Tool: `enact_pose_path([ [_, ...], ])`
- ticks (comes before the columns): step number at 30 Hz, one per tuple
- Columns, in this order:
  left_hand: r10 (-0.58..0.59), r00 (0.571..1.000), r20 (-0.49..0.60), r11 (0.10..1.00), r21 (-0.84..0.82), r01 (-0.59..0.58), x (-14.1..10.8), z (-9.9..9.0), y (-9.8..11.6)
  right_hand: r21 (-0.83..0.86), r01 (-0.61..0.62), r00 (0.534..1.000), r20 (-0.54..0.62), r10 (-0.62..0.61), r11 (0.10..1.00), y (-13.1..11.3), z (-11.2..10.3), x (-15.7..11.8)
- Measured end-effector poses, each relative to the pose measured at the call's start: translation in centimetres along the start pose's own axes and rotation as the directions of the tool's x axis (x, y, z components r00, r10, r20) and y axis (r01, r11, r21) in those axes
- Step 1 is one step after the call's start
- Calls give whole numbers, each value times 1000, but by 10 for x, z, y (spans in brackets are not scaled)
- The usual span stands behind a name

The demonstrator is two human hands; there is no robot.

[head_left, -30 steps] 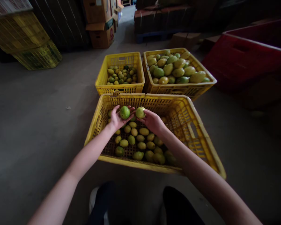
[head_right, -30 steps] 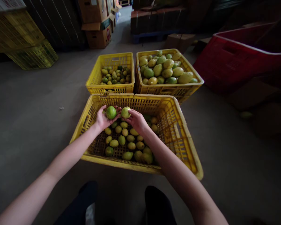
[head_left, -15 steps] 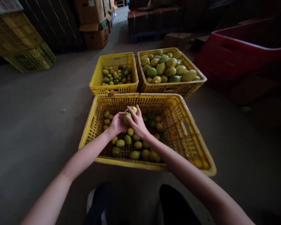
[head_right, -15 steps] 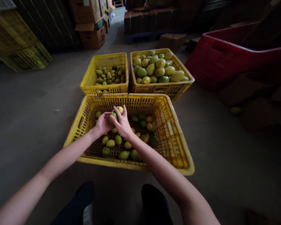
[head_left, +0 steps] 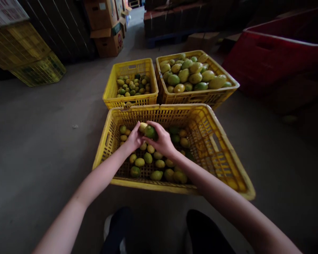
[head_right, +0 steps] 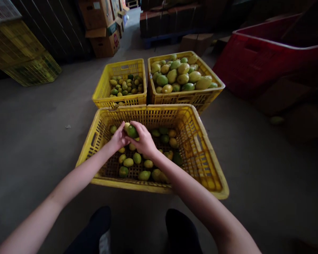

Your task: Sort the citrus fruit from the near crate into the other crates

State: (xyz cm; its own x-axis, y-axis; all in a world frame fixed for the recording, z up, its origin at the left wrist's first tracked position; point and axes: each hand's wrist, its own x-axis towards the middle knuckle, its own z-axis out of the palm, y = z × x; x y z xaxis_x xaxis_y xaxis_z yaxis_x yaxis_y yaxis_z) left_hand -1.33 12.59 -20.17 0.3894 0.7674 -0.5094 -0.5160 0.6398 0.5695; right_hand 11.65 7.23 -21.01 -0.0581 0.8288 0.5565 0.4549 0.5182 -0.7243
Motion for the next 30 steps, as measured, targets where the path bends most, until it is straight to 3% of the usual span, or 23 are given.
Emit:
enact_pose_path([
  [2,-15,1000,-8,1000,15,15,0,0,4,54,-134,981,-131,140,989,2,-5,4],
  [5,-15,1000,-12,1000,15,16,-1,-1,10,241,-364,882,-222,416,900,8,-12,9],
  [8,-12,1000,-9,1000,-16,11,-2,-1,16,497,-501,747,-166,644,709,13,-17,13],
  [11,14,1000,-25,1000,-6,-14,-4,-1,20,653,-508,674,-106,731,562,15,-21,17],
  [19,46,999,-10,974,221,-43,-5,-3,19,676,-500,679,-81,729,541,12,-20,17],
  [25,12,999,-33,981,195,-6,-4,-4,19,614,-510,740,-42,671,602,13,-19,14],
  [30,123,992,-23,967,227,-115,-3,-2,16,568,-507,772,-36,635,648,18,-18,13],
])
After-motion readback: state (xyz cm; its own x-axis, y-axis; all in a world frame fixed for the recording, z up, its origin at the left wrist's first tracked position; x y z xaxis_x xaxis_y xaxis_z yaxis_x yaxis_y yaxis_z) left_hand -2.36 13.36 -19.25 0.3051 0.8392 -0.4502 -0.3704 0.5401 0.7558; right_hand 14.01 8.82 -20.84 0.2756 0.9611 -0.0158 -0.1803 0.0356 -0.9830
